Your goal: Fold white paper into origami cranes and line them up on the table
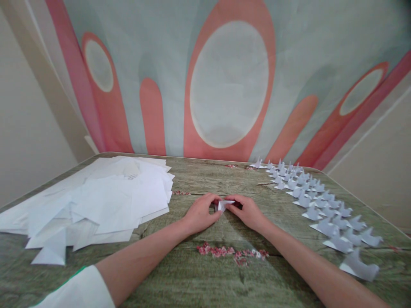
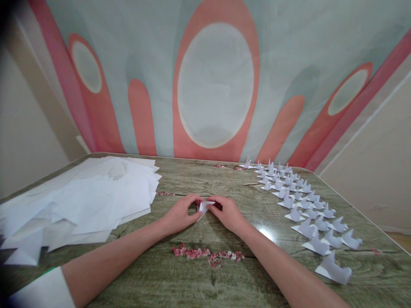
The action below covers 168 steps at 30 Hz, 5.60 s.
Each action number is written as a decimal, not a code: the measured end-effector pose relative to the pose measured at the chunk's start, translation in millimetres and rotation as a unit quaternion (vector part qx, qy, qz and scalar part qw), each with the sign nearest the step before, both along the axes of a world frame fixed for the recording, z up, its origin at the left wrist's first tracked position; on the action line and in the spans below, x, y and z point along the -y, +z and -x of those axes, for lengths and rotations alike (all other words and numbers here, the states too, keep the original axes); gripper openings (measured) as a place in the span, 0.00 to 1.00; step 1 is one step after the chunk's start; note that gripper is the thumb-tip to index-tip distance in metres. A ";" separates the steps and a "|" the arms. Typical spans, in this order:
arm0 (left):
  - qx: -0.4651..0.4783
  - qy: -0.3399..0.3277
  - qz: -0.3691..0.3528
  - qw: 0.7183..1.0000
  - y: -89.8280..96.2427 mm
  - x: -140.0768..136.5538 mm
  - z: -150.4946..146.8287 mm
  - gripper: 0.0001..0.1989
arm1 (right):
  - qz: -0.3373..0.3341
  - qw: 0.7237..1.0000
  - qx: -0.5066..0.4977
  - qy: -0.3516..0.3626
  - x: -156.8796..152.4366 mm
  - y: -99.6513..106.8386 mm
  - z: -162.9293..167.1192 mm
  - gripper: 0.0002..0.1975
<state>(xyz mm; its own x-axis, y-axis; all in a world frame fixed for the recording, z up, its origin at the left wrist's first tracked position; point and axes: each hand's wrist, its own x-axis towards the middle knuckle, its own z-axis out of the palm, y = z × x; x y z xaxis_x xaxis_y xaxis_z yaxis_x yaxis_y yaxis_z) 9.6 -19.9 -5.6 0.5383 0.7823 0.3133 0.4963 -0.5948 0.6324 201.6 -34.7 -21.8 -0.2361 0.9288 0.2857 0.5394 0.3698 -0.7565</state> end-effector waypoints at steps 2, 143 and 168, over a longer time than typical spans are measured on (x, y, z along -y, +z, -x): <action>-0.004 0.006 0.003 1.000 0.7 -0.6 -1.5 0.11 | -0.006 1.000 0.003 0.007 -0.2 1.3 0.2 0.08; -0.070 -0.004 -0.075 0.995 1.4 8.3 -3.2 0.07 | -0.234 0.912 0.329 0.073 -4.7 11.7 -13.1 0.10; -0.280 -0.091 -0.213 0.932 19.3 27.7 -1.1 0.16 | -0.178 0.947 0.242 0.113 6.1 11.8 -17.2 0.17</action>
<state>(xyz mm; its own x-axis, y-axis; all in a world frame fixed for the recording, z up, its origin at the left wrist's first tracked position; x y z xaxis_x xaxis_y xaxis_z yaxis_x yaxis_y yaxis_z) 10.7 -47.6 13.7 0.8227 0.5303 0.2049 0.5432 -0.8395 -0.0083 218.9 -40.8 -10.0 -0.6001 0.7043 0.3792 0.6683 0.7020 -0.2462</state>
